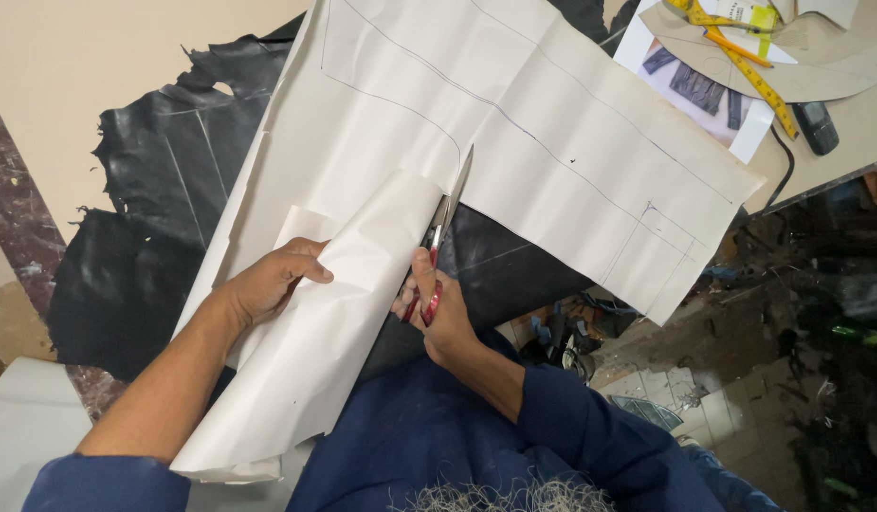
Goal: The person marks a pattern on white paper using a pencil and a rectangular box as a guide, then uses a measuring tape to add measurements. They draw curved lines and cut the paper along the marked lines with scissors. Finally, they place the cut paper pattern onto a black fabric sheet.
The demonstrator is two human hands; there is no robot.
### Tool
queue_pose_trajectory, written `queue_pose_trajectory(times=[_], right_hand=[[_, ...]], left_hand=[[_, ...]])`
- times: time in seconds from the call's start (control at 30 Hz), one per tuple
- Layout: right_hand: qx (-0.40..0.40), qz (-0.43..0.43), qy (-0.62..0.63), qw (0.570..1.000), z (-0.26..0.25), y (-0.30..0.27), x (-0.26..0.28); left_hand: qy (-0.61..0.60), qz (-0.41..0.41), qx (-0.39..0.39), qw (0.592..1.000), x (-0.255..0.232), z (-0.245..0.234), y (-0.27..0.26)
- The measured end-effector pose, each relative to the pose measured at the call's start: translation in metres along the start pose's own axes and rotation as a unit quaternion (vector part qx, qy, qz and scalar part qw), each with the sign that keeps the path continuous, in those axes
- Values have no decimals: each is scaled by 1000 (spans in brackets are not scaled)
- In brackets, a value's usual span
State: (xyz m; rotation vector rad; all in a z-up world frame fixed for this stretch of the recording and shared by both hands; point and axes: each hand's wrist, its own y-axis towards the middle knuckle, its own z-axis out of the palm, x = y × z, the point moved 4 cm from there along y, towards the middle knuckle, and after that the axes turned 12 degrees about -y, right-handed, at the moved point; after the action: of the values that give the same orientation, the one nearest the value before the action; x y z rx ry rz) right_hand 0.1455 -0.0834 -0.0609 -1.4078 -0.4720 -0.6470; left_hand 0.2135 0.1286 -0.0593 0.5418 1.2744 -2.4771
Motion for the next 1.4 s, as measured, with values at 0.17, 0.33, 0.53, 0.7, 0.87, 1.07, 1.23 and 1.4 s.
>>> queue_pose_trajectory(times=[0.17,0.33,0.53,0.7,0.87,1.07,1.23,1.4], right_hand=[[-4,7,-8,1000,-1,-1,-1],[16,2,37,999,-1,-1,0],[-18,40,-1,999,-11,-1,0],[-20,34,-31,999,-17,-5,5],[-22,46,-74,996,-29,-11,13],[3,48,-125,991,-53,-12,13],[36,26,-114,993,-76,-7,10],[75,53,-106,990,-89,-2,4]], left_hand=[[5,4,5,1000,0,0,0],[2,3,4,1000,1,0,0],[-2,4,0,1000,3,0,-1],[16,2,5,1000,5,4,1],[71,14,-10,997,-1,19,-6],[445,51,-255,857,-24,50,-18],[626,84,-345,694,-55,69,-25],[586,-49,-356,726,-72,47,-5]])
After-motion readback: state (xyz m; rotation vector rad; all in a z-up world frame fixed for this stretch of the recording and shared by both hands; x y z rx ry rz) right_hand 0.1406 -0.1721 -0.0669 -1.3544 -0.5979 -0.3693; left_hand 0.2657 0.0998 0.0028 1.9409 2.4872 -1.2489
